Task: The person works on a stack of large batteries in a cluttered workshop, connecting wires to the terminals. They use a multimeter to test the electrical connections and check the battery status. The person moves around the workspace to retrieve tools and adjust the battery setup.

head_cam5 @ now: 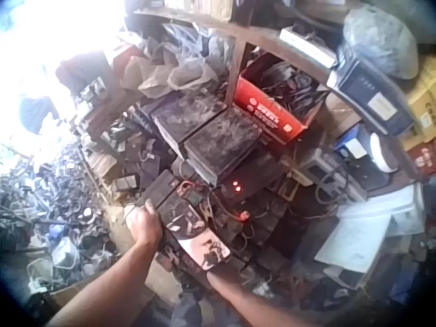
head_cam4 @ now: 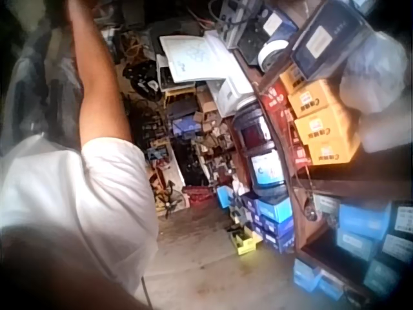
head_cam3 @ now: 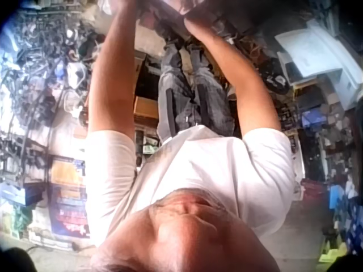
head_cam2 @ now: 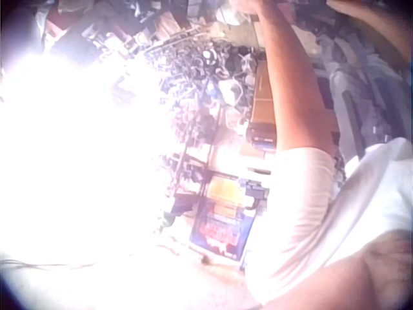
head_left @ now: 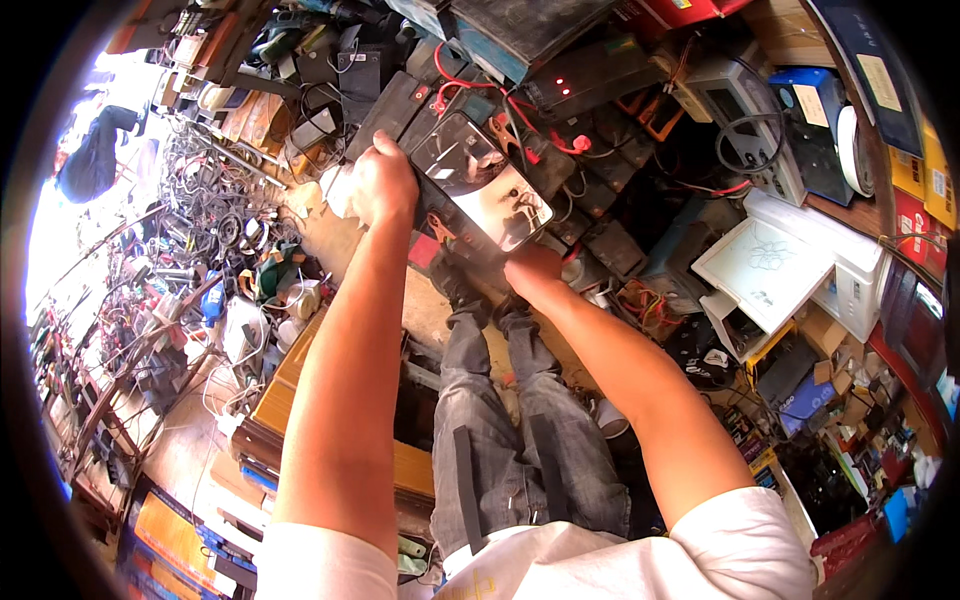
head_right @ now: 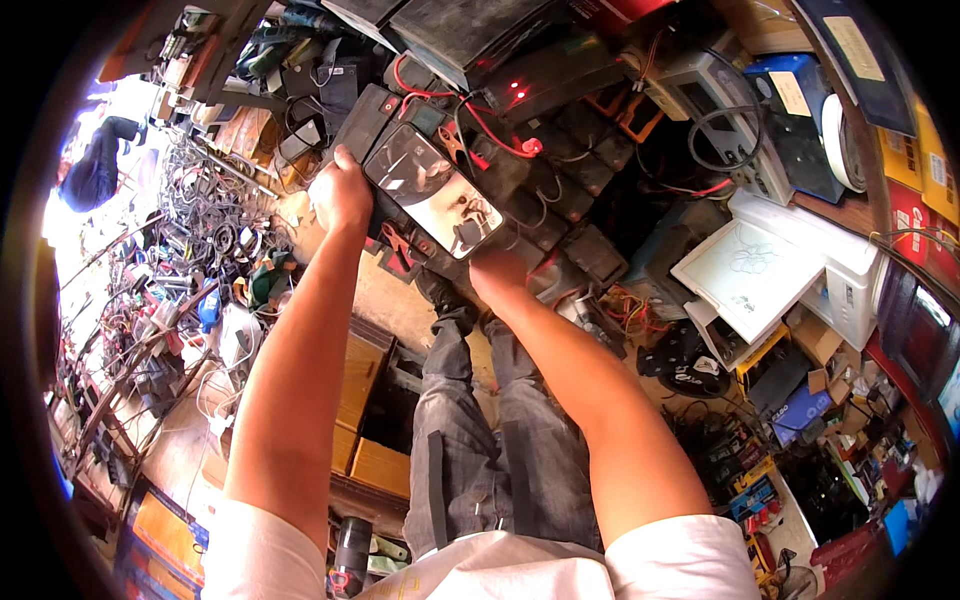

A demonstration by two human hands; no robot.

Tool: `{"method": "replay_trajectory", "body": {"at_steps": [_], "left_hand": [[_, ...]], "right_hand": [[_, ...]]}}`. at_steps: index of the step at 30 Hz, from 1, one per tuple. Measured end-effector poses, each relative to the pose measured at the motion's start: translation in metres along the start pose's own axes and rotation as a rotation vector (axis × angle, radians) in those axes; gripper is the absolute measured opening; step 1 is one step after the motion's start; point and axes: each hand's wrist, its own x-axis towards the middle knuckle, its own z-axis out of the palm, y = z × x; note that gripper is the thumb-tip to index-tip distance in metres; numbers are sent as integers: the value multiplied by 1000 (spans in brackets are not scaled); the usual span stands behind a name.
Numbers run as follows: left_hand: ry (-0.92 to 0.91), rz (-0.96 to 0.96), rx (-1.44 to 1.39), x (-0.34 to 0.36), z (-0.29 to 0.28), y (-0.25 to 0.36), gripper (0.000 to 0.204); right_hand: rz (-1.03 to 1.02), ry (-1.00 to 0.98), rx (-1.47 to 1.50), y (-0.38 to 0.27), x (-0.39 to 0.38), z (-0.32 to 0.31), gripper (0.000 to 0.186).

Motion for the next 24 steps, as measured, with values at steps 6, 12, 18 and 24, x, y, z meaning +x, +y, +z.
{"method": "replay_trajectory", "body": {"at_steps": [6,12,18,24], "left_hand": [[91,47,-46,6,10,-7,52],[50,57,-22,9,11,-10,53],[62,85,-32,12,13,-13,56],[54,62,53,16,15,-12,57]], "right_hand": [[-76,-22,-34,8,6,16,13],[290,12,295,-12,10,4,17],[358,0,334,-15,6,0,19],[194,356,389,-6,-37,40,35]]}}
